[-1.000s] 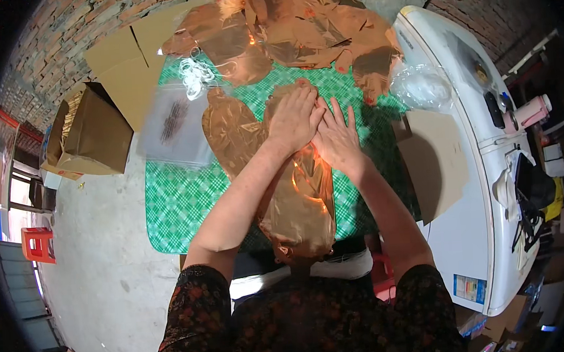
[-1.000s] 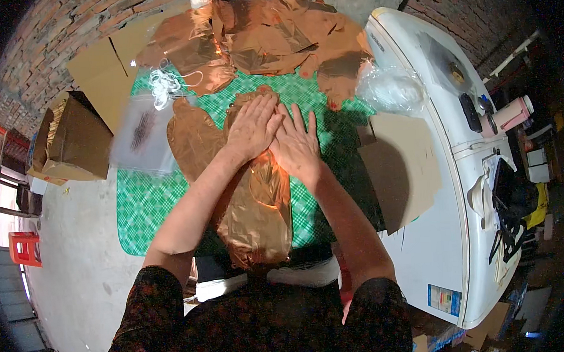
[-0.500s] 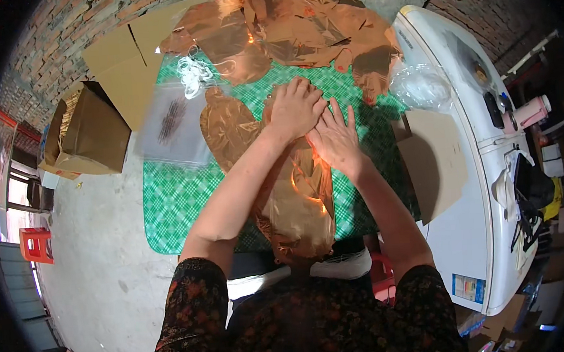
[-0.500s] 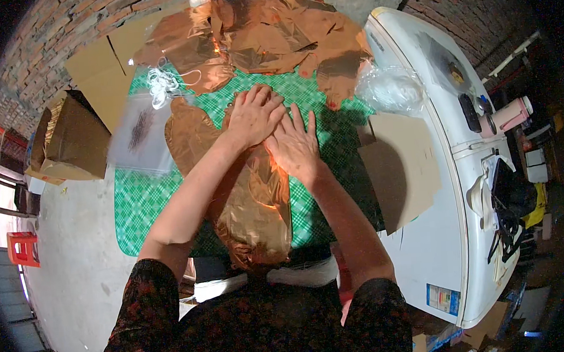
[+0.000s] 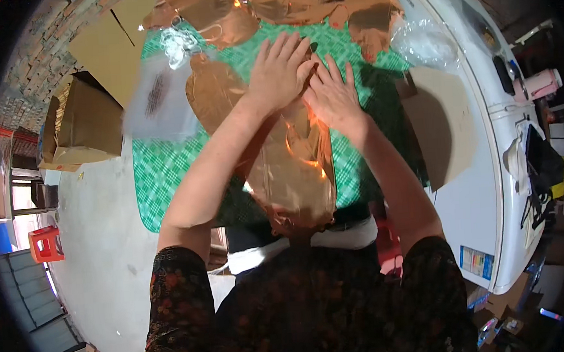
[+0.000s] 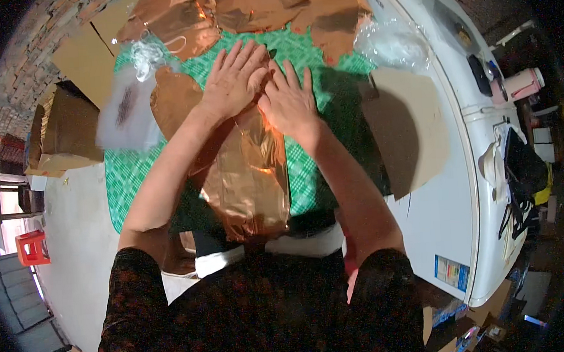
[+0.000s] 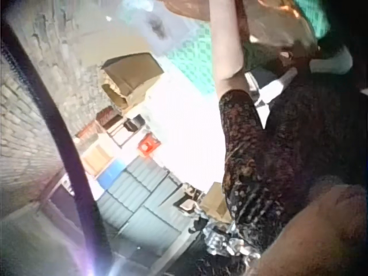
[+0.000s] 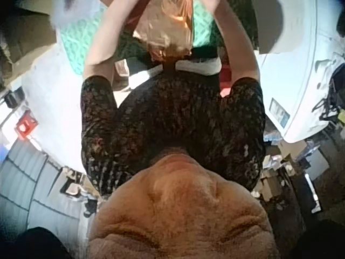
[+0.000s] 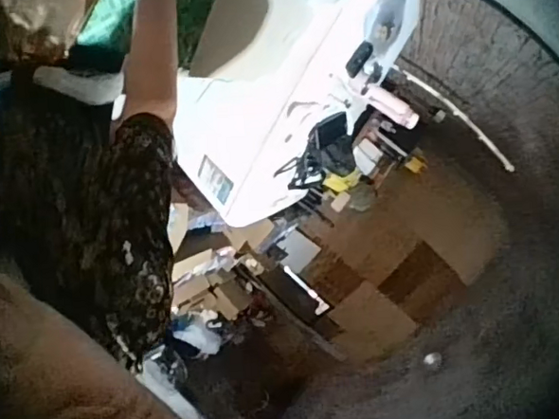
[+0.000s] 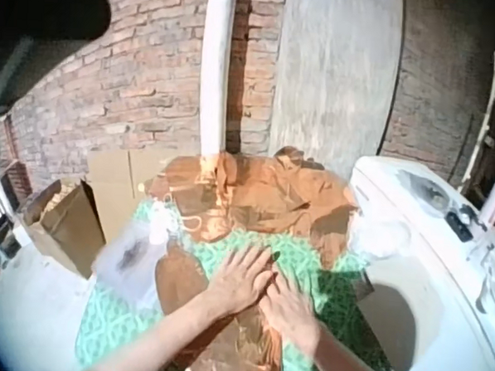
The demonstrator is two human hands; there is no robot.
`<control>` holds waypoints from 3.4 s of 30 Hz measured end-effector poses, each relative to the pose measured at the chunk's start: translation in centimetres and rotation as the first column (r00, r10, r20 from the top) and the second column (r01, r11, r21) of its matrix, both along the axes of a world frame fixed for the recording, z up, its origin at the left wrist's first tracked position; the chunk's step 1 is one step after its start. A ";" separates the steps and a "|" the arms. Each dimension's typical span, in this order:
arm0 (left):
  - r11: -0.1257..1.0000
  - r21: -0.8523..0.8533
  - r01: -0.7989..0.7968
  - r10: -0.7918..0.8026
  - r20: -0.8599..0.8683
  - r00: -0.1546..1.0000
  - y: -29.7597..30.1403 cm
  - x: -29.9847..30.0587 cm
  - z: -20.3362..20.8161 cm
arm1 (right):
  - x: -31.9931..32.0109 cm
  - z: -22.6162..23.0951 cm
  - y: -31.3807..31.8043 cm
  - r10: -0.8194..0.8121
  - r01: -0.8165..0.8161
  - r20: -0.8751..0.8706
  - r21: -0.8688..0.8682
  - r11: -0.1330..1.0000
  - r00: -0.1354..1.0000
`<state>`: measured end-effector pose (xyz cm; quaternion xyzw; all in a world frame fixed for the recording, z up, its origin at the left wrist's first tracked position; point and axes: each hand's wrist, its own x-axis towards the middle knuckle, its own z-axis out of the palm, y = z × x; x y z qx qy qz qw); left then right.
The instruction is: The person wraps a packaged item in metallic copper-colored film for shipment, using a tape dispenser to secure the film.
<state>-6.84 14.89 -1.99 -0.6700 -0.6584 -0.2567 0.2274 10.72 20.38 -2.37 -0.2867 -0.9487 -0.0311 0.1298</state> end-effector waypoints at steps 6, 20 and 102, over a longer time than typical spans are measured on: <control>0.989 -0.147 0.017 -0.010 0.048 0.999 -2.8 0.3 -2.0 | -0.2 -0.7 0.3 0.029 -0.028 -0.027 0.069 0.997 0.999; 0.971 -0.234 -0.037 0.049 0.043 0.998 -3.3 0.6 -1.6 | 6.4 0.7 -5.1 0.210 -0.206 -0.026 0.111 0.972 0.977; 0.997 0.045 0.065 -0.055 0.986 0.160 -20.1 1.0 3.0 | -3.0 0.1 -6.0 0.096 -0.233 -0.478 -0.236 0.943 0.873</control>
